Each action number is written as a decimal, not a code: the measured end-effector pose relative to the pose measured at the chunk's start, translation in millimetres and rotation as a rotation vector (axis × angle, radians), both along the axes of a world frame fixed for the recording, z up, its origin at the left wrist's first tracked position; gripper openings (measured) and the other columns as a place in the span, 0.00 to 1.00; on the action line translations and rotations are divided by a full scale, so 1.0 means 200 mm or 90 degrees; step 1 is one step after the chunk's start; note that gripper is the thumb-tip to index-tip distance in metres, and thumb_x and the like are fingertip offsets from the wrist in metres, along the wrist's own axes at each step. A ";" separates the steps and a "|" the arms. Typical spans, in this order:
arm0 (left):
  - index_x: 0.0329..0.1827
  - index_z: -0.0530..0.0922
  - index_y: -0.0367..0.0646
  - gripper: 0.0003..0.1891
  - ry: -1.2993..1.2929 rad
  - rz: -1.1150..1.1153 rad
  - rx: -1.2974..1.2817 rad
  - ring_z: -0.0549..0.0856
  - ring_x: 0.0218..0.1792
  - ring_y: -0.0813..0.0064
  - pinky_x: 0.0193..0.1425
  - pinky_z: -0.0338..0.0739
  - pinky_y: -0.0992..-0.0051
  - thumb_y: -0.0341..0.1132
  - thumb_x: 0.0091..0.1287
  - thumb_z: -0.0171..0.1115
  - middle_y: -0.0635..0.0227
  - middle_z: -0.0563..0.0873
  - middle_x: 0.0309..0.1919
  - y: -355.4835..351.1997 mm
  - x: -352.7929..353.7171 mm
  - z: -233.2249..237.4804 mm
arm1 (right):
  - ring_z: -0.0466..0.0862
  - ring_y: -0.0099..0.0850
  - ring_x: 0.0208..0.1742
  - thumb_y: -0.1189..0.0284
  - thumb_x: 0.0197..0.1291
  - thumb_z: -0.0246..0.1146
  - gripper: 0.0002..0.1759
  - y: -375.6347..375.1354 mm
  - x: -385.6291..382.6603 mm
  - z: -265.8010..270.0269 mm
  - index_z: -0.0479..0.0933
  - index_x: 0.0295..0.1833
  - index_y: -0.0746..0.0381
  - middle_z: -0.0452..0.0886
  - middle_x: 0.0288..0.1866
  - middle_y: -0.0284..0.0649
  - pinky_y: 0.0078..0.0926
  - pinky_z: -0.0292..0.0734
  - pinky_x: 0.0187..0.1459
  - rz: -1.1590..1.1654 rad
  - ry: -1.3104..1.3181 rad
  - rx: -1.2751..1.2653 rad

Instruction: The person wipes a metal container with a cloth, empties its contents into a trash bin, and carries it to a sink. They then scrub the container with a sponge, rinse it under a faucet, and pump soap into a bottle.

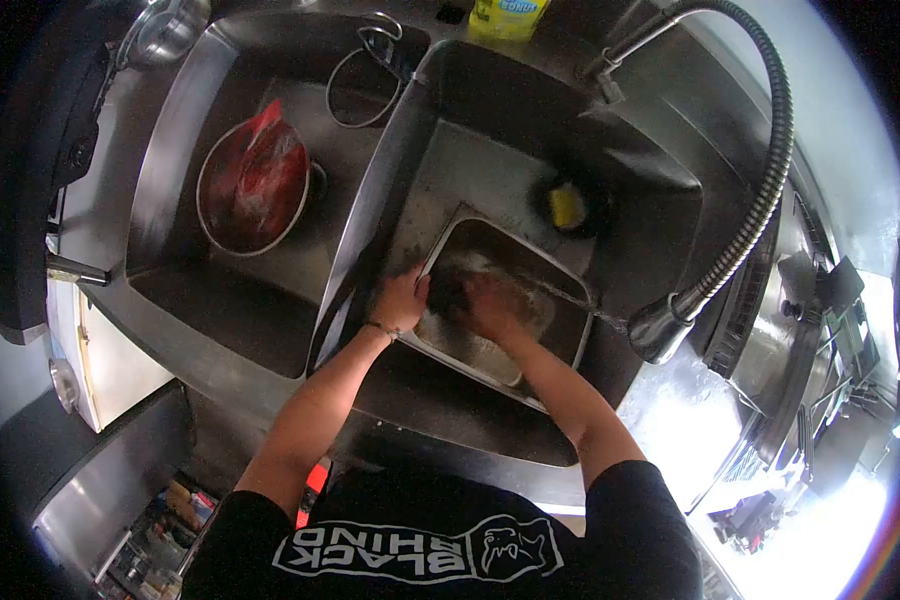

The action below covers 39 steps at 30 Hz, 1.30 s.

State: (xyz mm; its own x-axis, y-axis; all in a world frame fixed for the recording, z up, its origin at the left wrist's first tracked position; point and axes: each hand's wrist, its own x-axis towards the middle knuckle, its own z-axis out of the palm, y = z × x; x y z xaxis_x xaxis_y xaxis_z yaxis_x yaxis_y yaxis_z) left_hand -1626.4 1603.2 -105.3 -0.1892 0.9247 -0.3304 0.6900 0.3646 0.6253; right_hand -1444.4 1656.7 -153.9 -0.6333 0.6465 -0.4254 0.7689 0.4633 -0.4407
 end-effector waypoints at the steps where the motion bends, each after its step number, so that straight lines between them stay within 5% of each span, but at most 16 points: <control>1: 0.54 0.71 0.38 0.18 -0.021 0.012 0.014 0.79 0.38 0.45 0.43 0.73 0.54 0.38 0.65 0.47 0.45 0.80 0.35 0.00 0.01 0.04 | 0.70 0.49 0.57 0.59 0.48 0.63 0.33 -0.02 -0.01 -0.09 0.65 0.59 0.61 0.68 0.58 0.50 0.47 0.66 0.57 0.051 0.095 0.070; 5: 0.52 0.72 0.37 0.17 -0.008 0.013 0.025 0.78 0.40 0.46 0.44 0.72 0.55 0.38 0.66 0.46 0.45 0.79 0.38 -0.02 0.01 0.05 | 0.71 0.52 0.56 0.62 0.49 0.62 0.33 0.02 -0.05 -0.14 0.63 0.62 0.57 0.66 0.60 0.49 0.47 0.67 0.56 0.243 0.020 0.176; 7: 0.52 0.72 0.38 0.17 -0.011 0.010 0.029 0.78 0.40 0.45 0.44 0.72 0.55 0.38 0.66 0.46 0.45 0.79 0.38 -0.02 0.01 0.03 | 0.71 0.47 0.58 0.66 0.48 0.63 0.33 0.11 -0.03 -0.19 0.62 0.62 0.52 0.67 0.59 0.53 0.44 0.66 0.57 -0.016 -0.096 -0.034; 11: 0.55 0.70 0.39 0.18 -0.055 0.024 -0.045 0.78 0.41 0.46 0.44 0.73 0.56 0.38 0.66 0.46 0.45 0.80 0.38 0.01 0.01 0.10 | 0.73 0.48 0.54 0.69 0.50 0.62 0.31 0.22 -0.06 0.24 0.63 0.62 0.48 0.70 0.55 0.54 0.42 0.72 0.51 -0.198 -0.027 0.066; 13: 0.55 0.70 0.39 0.18 -0.074 0.038 -0.031 0.79 0.38 0.45 0.41 0.74 0.55 0.37 0.64 0.47 0.45 0.80 0.35 0.00 0.02 0.10 | 0.75 0.49 0.51 0.70 0.50 0.61 0.30 0.29 -0.13 0.31 0.64 0.62 0.49 0.73 0.52 0.54 0.42 0.73 0.48 -0.262 0.079 0.163; 16: 0.55 0.71 0.39 0.18 -0.067 0.041 0.053 0.79 0.35 0.45 0.38 0.74 0.54 0.35 0.63 0.48 0.44 0.80 0.32 -0.01 0.03 0.04 | 0.76 0.50 0.48 0.69 0.49 0.61 0.28 0.37 -0.23 0.29 0.68 0.60 0.53 0.74 0.50 0.54 0.41 0.74 0.47 -0.334 -0.016 0.113; 18: 0.54 0.71 0.39 0.18 -0.042 0.029 0.119 0.79 0.35 0.44 0.38 0.74 0.54 0.35 0.63 0.48 0.44 0.80 0.32 0.00 0.01 0.06 | 0.76 0.49 0.47 0.69 0.49 0.61 0.27 0.33 -0.32 0.22 0.69 0.59 0.53 0.74 0.49 0.53 0.42 0.73 0.46 -0.294 -0.004 0.155; 20: 0.58 0.70 0.42 0.19 -0.056 0.072 -0.062 0.79 0.39 0.46 0.43 0.74 0.56 0.37 0.64 0.49 0.46 0.80 0.36 0.01 0.04 0.16 | 0.76 0.49 0.46 0.69 0.49 0.60 0.26 0.32 -0.32 0.24 0.70 0.57 0.53 0.74 0.49 0.53 0.42 0.73 0.46 -0.258 -0.004 0.185; 22: 0.57 0.70 0.42 0.19 -0.071 0.066 -0.023 0.79 0.39 0.46 0.42 0.74 0.56 0.37 0.64 0.49 0.46 0.80 0.36 -0.01 0.05 0.11 | 0.76 0.49 0.44 0.70 0.48 0.59 0.25 0.43 -0.24 0.29 0.72 0.56 0.55 0.75 0.46 0.53 0.42 0.74 0.45 -0.312 -0.005 0.087; 26: 0.57 0.70 0.41 0.19 -0.045 0.037 -0.018 0.79 0.38 0.46 0.41 0.74 0.56 0.37 0.64 0.50 0.45 0.80 0.36 -0.01 0.04 0.05 | 0.77 0.49 0.44 0.69 0.49 0.59 0.23 0.38 -0.30 0.14 0.72 0.54 0.58 0.77 0.41 0.53 0.43 0.74 0.46 -0.205 -0.059 0.199; 28: 0.55 0.71 0.38 0.18 -0.036 0.039 0.012 0.79 0.36 0.45 0.39 0.74 0.55 0.36 0.63 0.48 0.44 0.80 0.33 -0.04 0.04 0.01 | 0.77 0.48 0.45 0.68 0.49 0.60 0.22 0.33 -0.37 0.30 0.72 0.53 0.57 0.76 0.43 0.51 0.43 0.74 0.46 -0.195 -0.059 0.157; 32: 0.52 0.72 0.36 0.18 -0.036 0.048 0.028 0.79 0.34 0.44 0.37 0.74 0.54 0.36 0.63 0.48 0.42 0.79 0.30 -0.02 0.06 0.08 | 0.76 0.48 0.47 0.69 0.50 0.59 0.23 0.39 -0.14 0.16 0.71 0.55 0.50 0.73 0.50 0.50 0.43 0.75 0.46 -0.258 -0.075 0.093; 34: 0.52 0.72 0.36 0.18 -0.043 0.048 0.031 0.79 0.34 0.44 0.38 0.74 0.54 0.37 0.63 0.48 0.42 0.79 0.30 -0.01 0.06 0.06 | 0.76 0.46 0.48 0.69 0.51 0.59 0.23 0.17 -0.02 -0.04 0.70 0.56 0.49 0.70 0.53 0.51 0.43 0.74 0.47 -0.082 0.088 0.197; 37: 0.53 0.72 0.36 0.18 -0.065 0.053 -0.016 0.79 0.35 0.44 0.38 0.74 0.54 0.38 0.64 0.47 0.42 0.79 0.30 -0.02 0.07 0.08 | 0.74 0.49 0.50 0.70 0.52 0.58 0.21 0.00 0.25 -0.12 0.71 0.55 0.56 0.70 0.52 0.52 0.45 0.71 0.50 0.042 0.010 0.158; 39: 0.53 0.71 0.36 0.19 -0.079 0.062 -0.056 0.79 0.35 0.44 0.38 0.74 0.53 0.38 0.65 0.46 0.42 0.79 0.30 0.00 0.06 0.11 | 0.73 0.53 0.51 0.68 0.54 0.55 0.21 0.03 0.38 -0.14 0.70 0.56 0.59 0.70 0.52 0.52 0.46 0.68 0.51 -0.154 -0.232 0.142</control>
State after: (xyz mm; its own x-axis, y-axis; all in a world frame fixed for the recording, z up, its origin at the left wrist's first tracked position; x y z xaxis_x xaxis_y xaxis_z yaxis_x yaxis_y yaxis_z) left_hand -1614.1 1603.6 -83.1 -0.2290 0.8702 -0.4363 0.5680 0.4835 0.6661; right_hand -1367.8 1663.0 -182.6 -0.2895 0.8570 -0.4263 0.9518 0.3048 -0.0335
